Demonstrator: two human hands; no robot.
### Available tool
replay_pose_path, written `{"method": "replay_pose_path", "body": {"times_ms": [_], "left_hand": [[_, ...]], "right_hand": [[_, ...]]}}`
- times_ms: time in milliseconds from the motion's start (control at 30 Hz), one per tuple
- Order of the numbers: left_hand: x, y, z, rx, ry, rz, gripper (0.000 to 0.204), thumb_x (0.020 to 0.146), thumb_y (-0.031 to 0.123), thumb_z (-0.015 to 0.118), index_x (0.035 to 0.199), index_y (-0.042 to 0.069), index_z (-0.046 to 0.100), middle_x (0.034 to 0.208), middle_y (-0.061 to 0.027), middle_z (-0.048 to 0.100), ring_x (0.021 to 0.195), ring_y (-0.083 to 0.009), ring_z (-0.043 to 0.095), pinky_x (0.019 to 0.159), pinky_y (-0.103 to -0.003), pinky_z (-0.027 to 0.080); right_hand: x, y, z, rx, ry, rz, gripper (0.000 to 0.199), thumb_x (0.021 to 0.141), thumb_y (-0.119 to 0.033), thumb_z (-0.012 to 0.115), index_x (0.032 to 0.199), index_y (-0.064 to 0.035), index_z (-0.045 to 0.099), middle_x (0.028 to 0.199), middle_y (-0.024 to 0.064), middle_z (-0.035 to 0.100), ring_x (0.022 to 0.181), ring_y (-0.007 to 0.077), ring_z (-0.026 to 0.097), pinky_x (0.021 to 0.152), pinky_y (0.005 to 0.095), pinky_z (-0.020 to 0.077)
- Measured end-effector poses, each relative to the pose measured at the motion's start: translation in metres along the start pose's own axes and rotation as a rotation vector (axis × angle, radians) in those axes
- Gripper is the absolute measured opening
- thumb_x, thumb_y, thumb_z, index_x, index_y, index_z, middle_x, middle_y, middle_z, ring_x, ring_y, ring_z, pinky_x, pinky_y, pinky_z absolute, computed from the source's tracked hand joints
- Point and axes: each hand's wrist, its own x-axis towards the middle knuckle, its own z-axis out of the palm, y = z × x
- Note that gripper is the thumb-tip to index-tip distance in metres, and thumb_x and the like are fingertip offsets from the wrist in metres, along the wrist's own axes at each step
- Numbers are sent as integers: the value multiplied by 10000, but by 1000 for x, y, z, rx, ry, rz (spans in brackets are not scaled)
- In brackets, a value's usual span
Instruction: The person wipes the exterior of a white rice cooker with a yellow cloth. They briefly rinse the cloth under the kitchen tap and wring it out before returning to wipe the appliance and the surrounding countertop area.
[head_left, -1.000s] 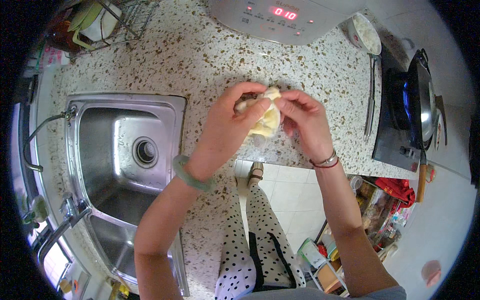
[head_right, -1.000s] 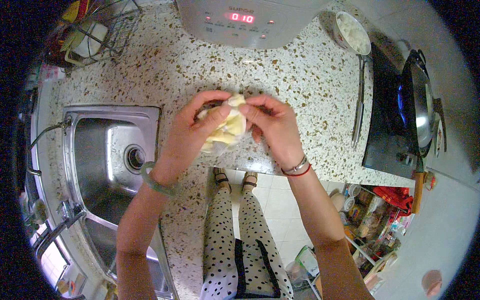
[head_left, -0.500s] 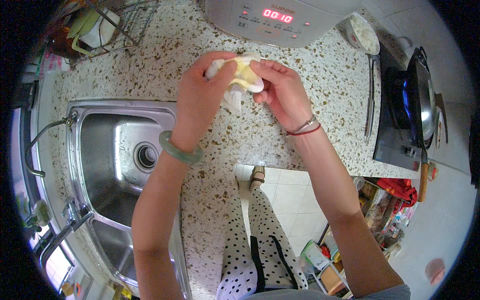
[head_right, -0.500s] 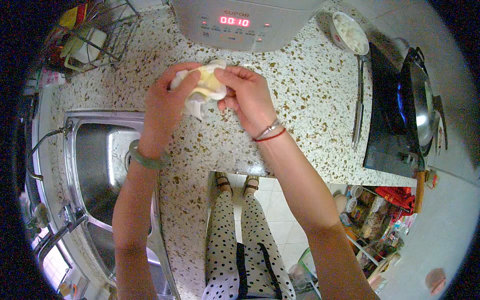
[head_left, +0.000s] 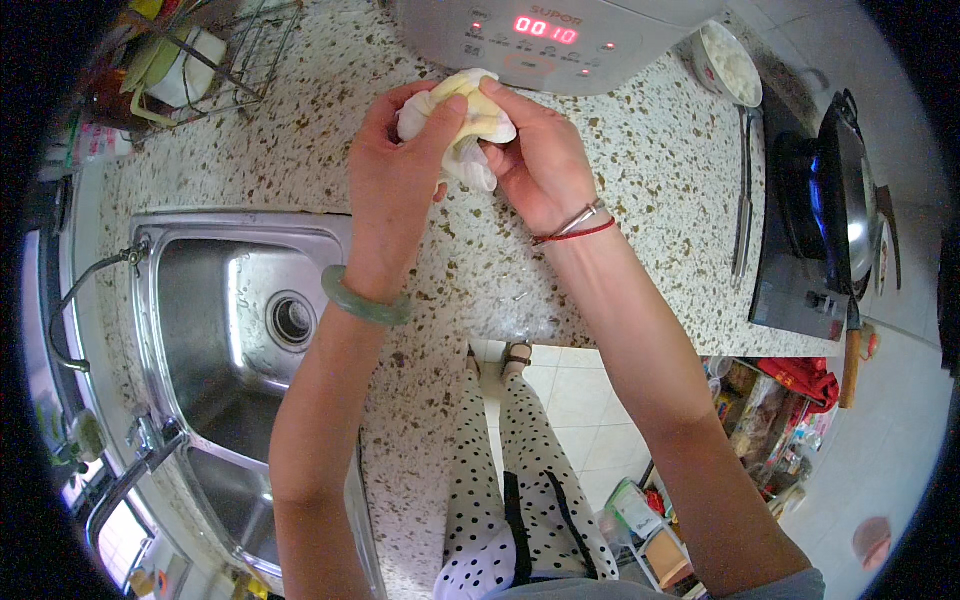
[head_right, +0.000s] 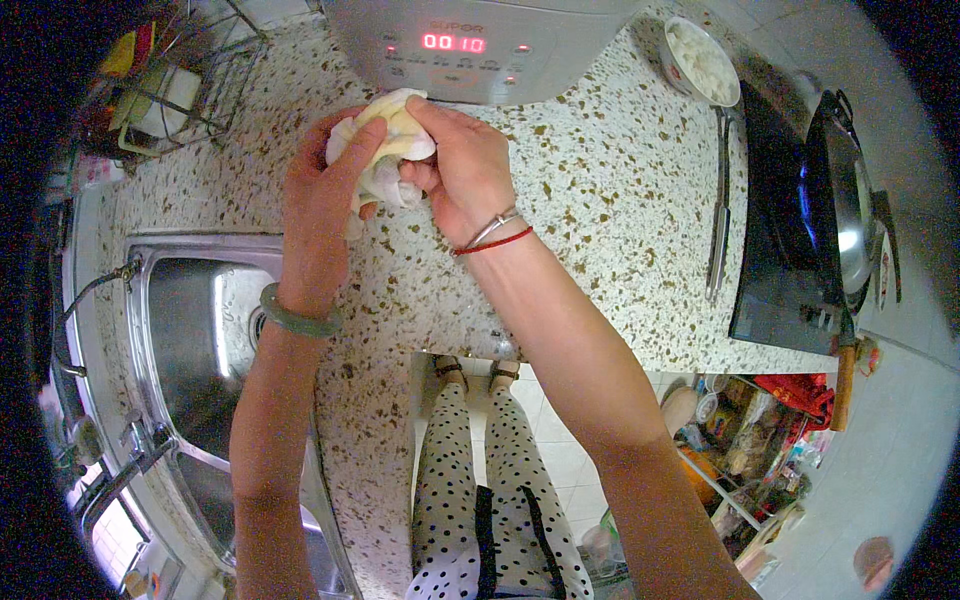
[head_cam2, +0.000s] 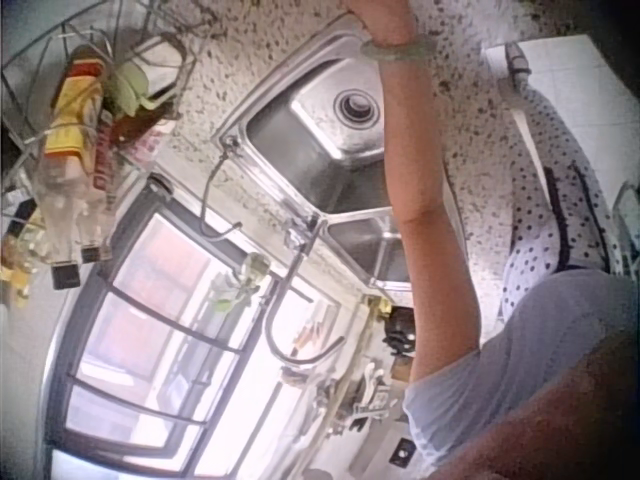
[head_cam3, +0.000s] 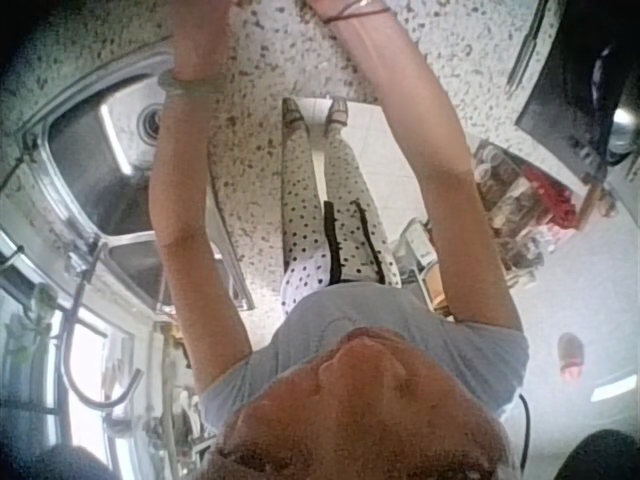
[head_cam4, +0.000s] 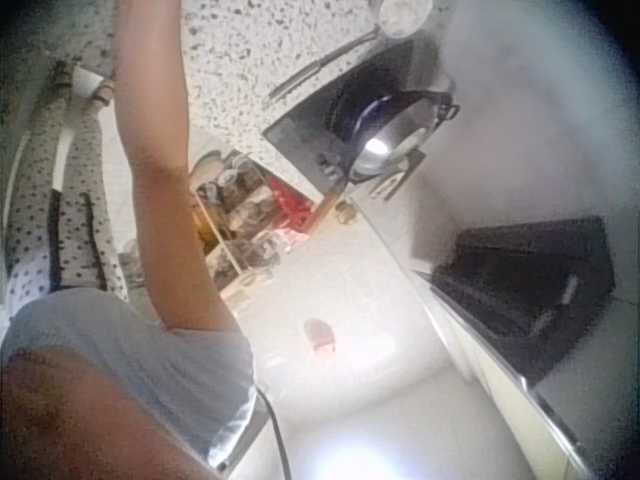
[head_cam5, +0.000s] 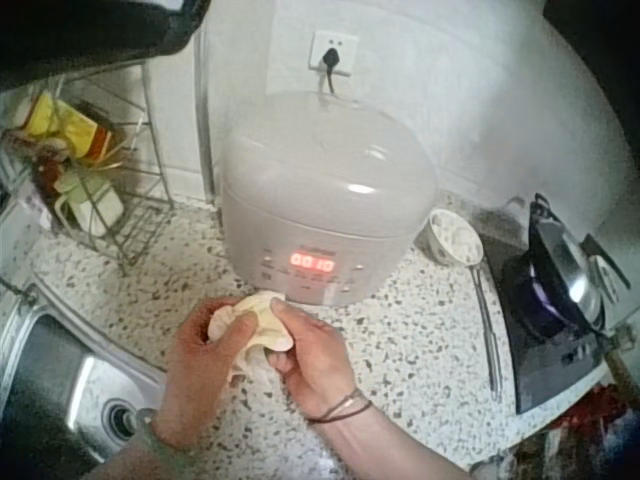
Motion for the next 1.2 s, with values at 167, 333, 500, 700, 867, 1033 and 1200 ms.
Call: {"method": "replay_pose_path", "body": {"times_ms": [167, 333, 500, 700, 867, 1033, 1200], "left_hand": [[3, -2, 8, 15, 8, -6, 282, 829, 224, 697, 1025, 41, 609, 772, -7, 618, 562, -44, 535, 409, -194, 395], [1, -5, 15, -26, 6, -2, 270, 825, 217, 701, 1008, 41, 609, 785, -6, 622, 574, -43, 541, 418, -193, 400], [-1, -7, 24, -23, -40, -4, 290, 845, 237, 687, 1066, 69, 604, 845, 0, 634, 642, -49, 563, 449, -189, 406], [0, -16, 34, 48, -63, 46, 287, 861, 261, 676, 1076, 87, 600, 852, 3, 631, 674, -48, 571, 466, -186, 418], [-5, -25, 61, -12, -155, 5, 339, 884, 272, 647, 1146, 80, 550, 849, -5, 625, 690, -53, 580, 465, -202, 440], [-21, -42, 73, 274, -357, 169, 412, 896, 211, 620, 1245, 28, 500, 1003, -70, 638, 798, -123, 609, 637, -245, 501], [-50, -38, 36, 480, -317, 264, 473, 885, 138, 618, 1321, 45, 459, 1131, -124, 594, 954, -148, 586, 747, -282, 509]], "right_hand": [[3, -1, -3, 27, 11, -6, 201, 873, -159, 642, 945, 29, 632, 811, 79, 647, 583, 129, 579, 439, 216, 455], [-3, -7, -7, -6, 30, -29, 186, 873, -163, 637, 943, 9, 644, 810, 60, 648, 610, 116, 578, 442, 196, 423], [-7, -13, -14, -22, 54, -40, 184, 874, -172, 631, 946, -4, 649, 799, 44, 640, 596, 99, 550, 441, 197, 391], [-9, -19, -28, -27, 50, -52, 193, 881, -188, 623, 956, -11, 647, 802, 34, 637, 610, 92, 547, 470, 208, 401], [-9, -31, -51, -11, 78, -68, 206, 896, -194, 607, 994, -15, 637, 850, 43, 641, 687, 125, 580, 587, 261, 471], [-22, -53, -76, -54, 197, -108, 243, 918, -162, 562, 1090, 7, 598, 967, 86, 650, 845, 192, 623, 762, 347, 514], [-58, -44, -76, -439, 183, -156, 279, 863, -181, 656, 1095, -36, 598, 924, 39, 654, 720, 90, 615, 528, 203, 481]]}}
